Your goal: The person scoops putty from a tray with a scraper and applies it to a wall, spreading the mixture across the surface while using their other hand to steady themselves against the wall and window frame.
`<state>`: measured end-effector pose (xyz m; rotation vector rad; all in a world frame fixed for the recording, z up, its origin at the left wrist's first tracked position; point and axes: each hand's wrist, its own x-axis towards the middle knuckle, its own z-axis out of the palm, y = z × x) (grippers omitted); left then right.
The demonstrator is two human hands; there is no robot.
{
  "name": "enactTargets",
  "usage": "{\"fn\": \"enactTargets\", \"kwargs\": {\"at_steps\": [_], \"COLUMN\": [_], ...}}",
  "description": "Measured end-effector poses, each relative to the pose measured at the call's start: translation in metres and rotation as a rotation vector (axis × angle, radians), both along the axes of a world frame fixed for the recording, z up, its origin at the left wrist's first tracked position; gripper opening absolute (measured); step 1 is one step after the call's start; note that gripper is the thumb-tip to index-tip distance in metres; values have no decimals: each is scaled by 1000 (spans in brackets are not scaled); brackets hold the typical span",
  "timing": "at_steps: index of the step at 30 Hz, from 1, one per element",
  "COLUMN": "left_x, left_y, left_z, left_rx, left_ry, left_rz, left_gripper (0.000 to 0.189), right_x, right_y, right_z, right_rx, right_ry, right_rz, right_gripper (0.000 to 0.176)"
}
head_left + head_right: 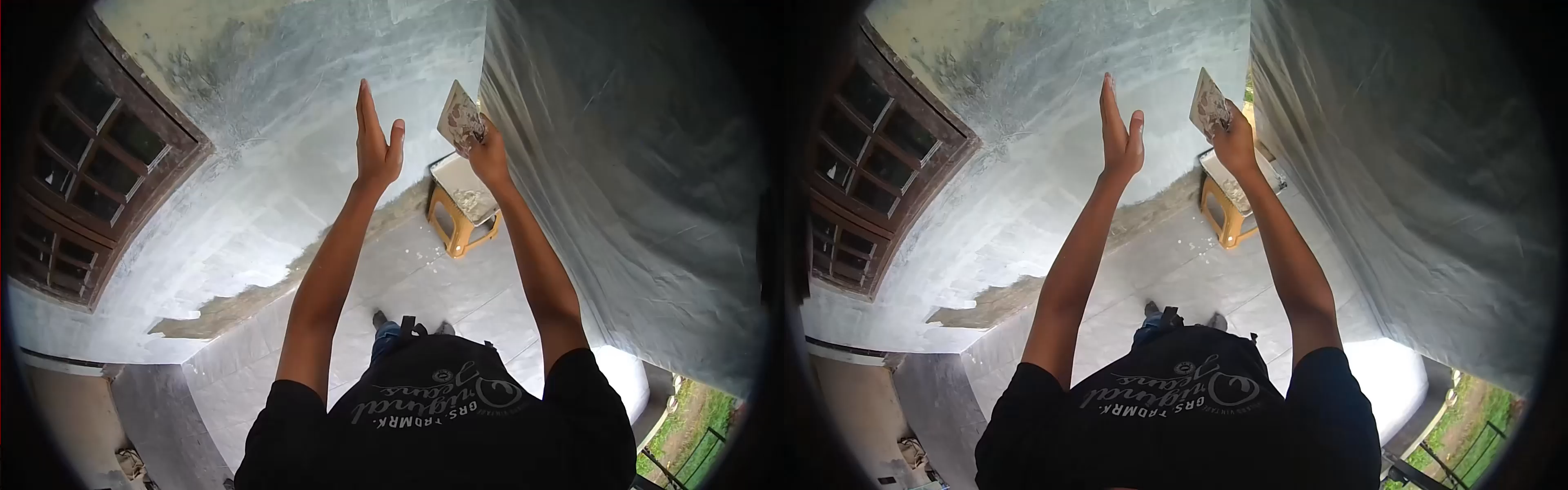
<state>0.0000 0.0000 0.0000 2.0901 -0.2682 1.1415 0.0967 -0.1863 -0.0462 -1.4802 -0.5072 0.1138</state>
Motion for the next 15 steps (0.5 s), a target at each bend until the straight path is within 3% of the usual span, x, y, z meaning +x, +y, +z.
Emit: {"fn": "enactTargets", "kwargs": {"at_steps": [2,4,6,15], "left_x": [0,20,38,120], "left_y": [6,-72,-70,-95], "left_z": [5,-44,-48,-107], "left_rx": [89,-42,14,14], "left_ry": [40,117,140,277], "left_rz": [-2,-28,-54,-128], "left_gripper": [73,73,72,68], "right_x": [-3,15,11,69], "right_y": [10,-75,-73,-104], "right_z": [-5,-30,-15,-76], "right_rx": [85,-93,-33,-100], "right_ry": [-62,-25,93,147], "right_rz": [-90,-102,-129,-317], "right_gripper": [49,48,46,48]}}
